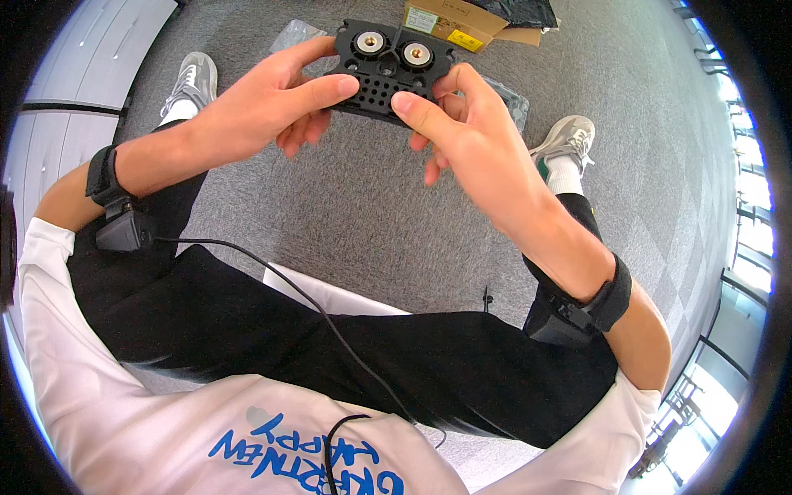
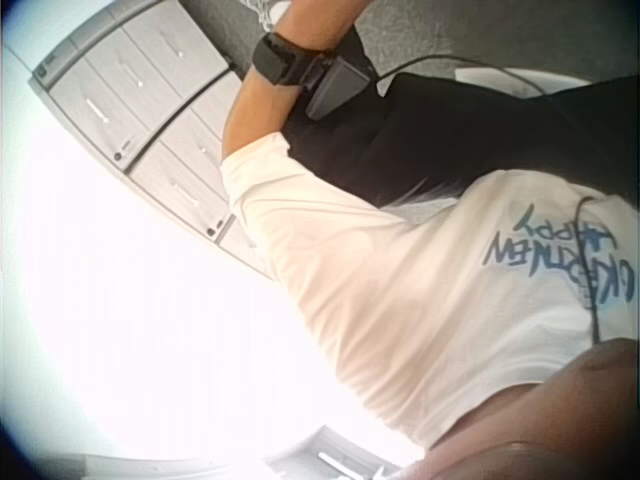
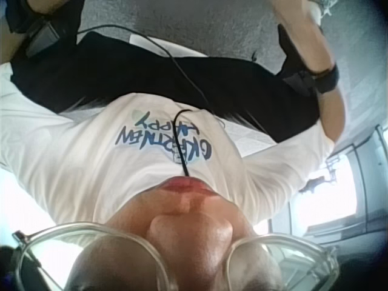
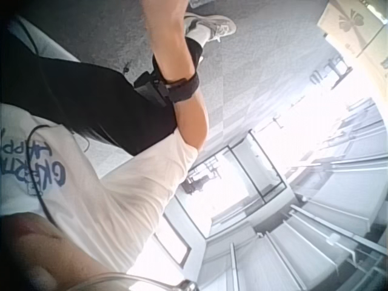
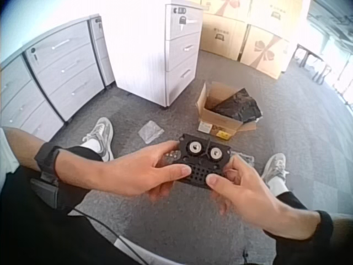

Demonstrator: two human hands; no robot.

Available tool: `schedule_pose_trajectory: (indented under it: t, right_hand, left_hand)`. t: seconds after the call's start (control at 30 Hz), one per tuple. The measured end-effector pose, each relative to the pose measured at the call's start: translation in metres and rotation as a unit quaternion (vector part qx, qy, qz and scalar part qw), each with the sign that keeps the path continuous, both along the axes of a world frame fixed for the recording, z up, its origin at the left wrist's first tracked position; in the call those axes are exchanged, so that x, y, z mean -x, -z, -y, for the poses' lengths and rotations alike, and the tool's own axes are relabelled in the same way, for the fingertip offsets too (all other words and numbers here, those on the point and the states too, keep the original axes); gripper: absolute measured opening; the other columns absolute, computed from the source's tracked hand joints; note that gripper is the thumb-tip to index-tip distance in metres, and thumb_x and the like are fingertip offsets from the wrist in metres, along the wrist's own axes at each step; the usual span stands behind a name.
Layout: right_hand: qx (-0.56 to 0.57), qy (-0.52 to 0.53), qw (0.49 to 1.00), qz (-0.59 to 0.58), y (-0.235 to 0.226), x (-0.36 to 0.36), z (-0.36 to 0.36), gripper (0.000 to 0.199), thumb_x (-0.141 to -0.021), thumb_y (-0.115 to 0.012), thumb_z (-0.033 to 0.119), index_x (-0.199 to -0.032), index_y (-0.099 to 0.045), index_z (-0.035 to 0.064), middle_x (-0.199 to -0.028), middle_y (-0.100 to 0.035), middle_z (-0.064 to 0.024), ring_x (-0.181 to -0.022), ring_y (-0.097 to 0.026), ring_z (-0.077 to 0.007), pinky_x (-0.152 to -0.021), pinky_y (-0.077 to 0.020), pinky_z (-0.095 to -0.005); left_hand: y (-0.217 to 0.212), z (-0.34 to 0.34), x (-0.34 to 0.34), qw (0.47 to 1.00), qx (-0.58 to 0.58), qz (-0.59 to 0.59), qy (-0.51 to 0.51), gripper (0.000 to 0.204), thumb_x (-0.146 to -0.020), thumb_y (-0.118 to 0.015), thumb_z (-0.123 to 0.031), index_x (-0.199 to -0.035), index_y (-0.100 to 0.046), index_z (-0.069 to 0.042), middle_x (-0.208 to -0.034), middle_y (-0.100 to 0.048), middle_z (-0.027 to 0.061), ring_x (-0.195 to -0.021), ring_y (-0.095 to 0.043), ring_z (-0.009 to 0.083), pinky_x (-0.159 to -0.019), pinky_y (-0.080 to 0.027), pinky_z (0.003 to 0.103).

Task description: The person picks up silver pins by hand and inserts them into a black component while sitting on an office floor. They then pick up a black connector and fit it onto the side of the housing.

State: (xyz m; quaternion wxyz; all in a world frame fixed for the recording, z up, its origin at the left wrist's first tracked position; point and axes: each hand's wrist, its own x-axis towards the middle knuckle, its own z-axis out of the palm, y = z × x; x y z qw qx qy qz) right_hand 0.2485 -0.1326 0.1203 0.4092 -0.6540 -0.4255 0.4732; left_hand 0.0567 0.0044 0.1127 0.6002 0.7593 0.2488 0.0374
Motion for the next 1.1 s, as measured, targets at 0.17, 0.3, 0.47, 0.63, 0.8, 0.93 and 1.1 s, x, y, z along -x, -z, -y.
schedule_pose_trajectory:
  t: [0.17,0.3,0.47,0.63,0.8,0.93,1.1]
  right_hand:
    - [0.053,0.01,0.998,-0.04,0.009,-0.002,0.001,0.044,-0.094,-0.066,0.038,-0.107,-0.052,-0.0023,-0.08,-0.06,-0.0088,-0.06,-0.058,-0.0107,-0.054,-0.048,-0.0253]
    - [0.086,0.005,0.995,-0.056,0.02,-0.002,0.002,0.046,-0.094,-0.065,0.041,-0.105,-0.053,-0.0023,-0.08,-0.062,-0.0092,-0.057,-0.057,-0.0116,-0.054,-0.0486,-0.0253]
    - [0.135,-0.045,0.989,-0.051,0.036,-0.011,0.003,0.045,-0.096,-0.063,0.041,-0.105,-0.054,-0.0022,-0.079,-0.062,-0.0092,-0.056,-0.059,-0.0119,-0.055,-0.0504,-0.0258]
    - [0.185,-0.093,0.978,-0.009,0.063,-0.016,-0.006,0.045,-0.097,-0.061,0.041,-0.108,-0.055,-0.0017,-0.081,-0.065,-0.0089,-0.059,-0.06,-0.0109,-0.056,-0.0519,-0.0256]
    - [0.194,-0.137,0.971,-0.03,0.12,-0.021,-0.014,0.042,-0.098,-0.06,0.036,-0.113,-0.053,-0.0024,-0.087,-0.067,-0.0092,-0.063,-0.06,-0.0103,-0.059,-0.0525,-0.0258]
    - [0.227,-0.109,0.966,-0.054,0.154,-0.01,-0.005,0.042,-0.097,-0.062,0.033,-0.116,-0.049,-0.0025,-0.087,-0.067,-0.0106,-0.069,-0.062,-0.0138,-0.061,-0.054,-0.029]
    - [0.248,-0.125,0.958,-0.072,0.185,0.006,0.006,0.039,-0.098,-0.059,0.028,-0.119,-0.047,-0.0022,-0.094,-0.067,-0.0129,-0.074,-0.064,-0.0156,-0.062,-0.0543,-0.0298]
  left_hand:
    - [0.009,-0.002,-0.002,0.999,0.028,-0.021,-0.01,0.051,-0.1,-0.05,-0.049,-0.116,-0.053,-0.001,-0.065,-0.058,0.0021,-0.05,-0.059,0.0094,-0.044,-0.044,0.021]
    - [0.016,-0.001,-0.002,0.998,0.044,-0.052,0.009,0.05,-0.101,-0.046,-0.052,-0.106,-0.055,-0.003,-0.066,-0.059,0.0027,-0.052,-0.06,0.0099,-0.047,-0.045,0.021]
    - [0.034,0.007,0.0,0.992,0.07,-0.1,0.015,0.051,-0.1,-0.046,-0.053,-0.108,-0.055,-0.003,-0.069,-0.061,0.0039,-0.055,-0.062,0.0101,-0.05,-0.047,0.022]
    - [0.057,0.006,0.004,0.983,0.112,-0.138,0.038,0.053,-0.1,-0.047,-0.053,-0.119,-0.053,-0.003,-0.083,-0.066,0.0068,-0.064,-0.063,0.0105,-0.059,-0.051,0.024]
    - [0.088,0.003,0.002,0.968,0.158,-0.193,0.018,0.047,-0.101,-0.048,-0.042,-0.122,-0.052,-0.001,-0.099,-0.068,0.0112,-0.078,-0.065,0.0145,-0.071,-0.054,0.029]
    - [0.129,0.002,0.007,0.948,0.223,-0.222,0.039,0.042,-0.102,-0.048,-0.034,-0.129,-0.048,-0.001,-0.102,-0.069,0.0116,-0.079,-0.066,0.0159,-0.072,-0.055,0.03]
    - [0.155,0.008,0.019,0.923,0.276,-0.264,0.045,0.04,-0.103,-0.05,-0.027,-0.133,-0.043,-0.003,-0.109,-0.068,0.0111,-0.088,-0.065,0.0149,-0.079,-0.054,0.03]
